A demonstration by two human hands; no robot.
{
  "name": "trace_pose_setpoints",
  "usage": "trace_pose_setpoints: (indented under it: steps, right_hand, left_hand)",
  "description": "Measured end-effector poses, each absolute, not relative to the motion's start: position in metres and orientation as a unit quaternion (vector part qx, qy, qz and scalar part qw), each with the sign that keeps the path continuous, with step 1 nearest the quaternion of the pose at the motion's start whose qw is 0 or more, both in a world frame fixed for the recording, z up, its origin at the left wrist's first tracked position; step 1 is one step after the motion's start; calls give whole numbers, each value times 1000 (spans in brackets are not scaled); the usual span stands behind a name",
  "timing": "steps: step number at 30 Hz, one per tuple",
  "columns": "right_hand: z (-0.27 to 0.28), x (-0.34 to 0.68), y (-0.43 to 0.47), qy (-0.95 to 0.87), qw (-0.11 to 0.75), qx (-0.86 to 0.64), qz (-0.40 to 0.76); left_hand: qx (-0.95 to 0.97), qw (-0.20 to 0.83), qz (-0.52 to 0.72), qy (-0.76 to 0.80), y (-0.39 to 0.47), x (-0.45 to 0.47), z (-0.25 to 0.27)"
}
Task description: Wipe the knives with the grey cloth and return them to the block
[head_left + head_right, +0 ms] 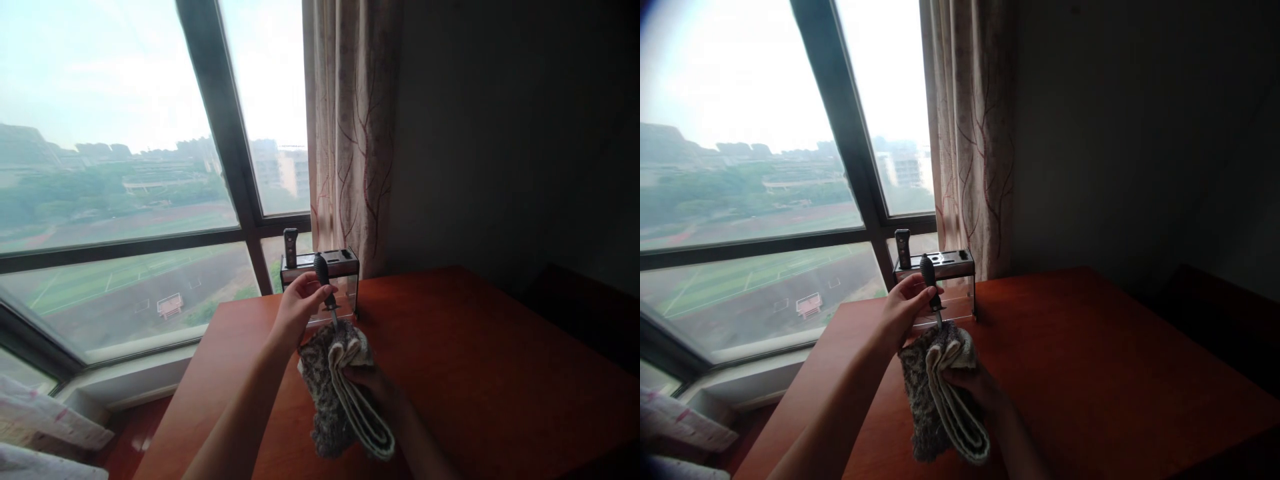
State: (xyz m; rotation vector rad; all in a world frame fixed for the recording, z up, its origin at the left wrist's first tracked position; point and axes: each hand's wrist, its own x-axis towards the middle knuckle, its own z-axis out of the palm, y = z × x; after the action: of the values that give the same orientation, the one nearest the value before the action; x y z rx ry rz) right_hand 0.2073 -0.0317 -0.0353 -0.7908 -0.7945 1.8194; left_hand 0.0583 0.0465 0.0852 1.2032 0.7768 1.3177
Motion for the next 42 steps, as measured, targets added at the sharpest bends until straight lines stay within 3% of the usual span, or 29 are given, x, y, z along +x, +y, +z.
trace_pose_setpoints:
  steps: [12,18,21,31,42]
  right_hand:
    - [-36,208,-23,-351,555,-344,671]
    - [-42,207,-27,-279,554,-284,731]
    - [-50,206,-28,-260,549,-251,754]
    - [-33,203,-27,-353,519,-299,718]
    - [-34,206,-27,-390,499,-314,707]
  left_hand:
    - [702,405,446,380,33,79,77]
    - [609,642,402,236,19,68,84]
    - [571,683,400,219,20,64,83]
    - [508,544,539,394,39,60,87]
    - [558,472,569,376,38,72,90]
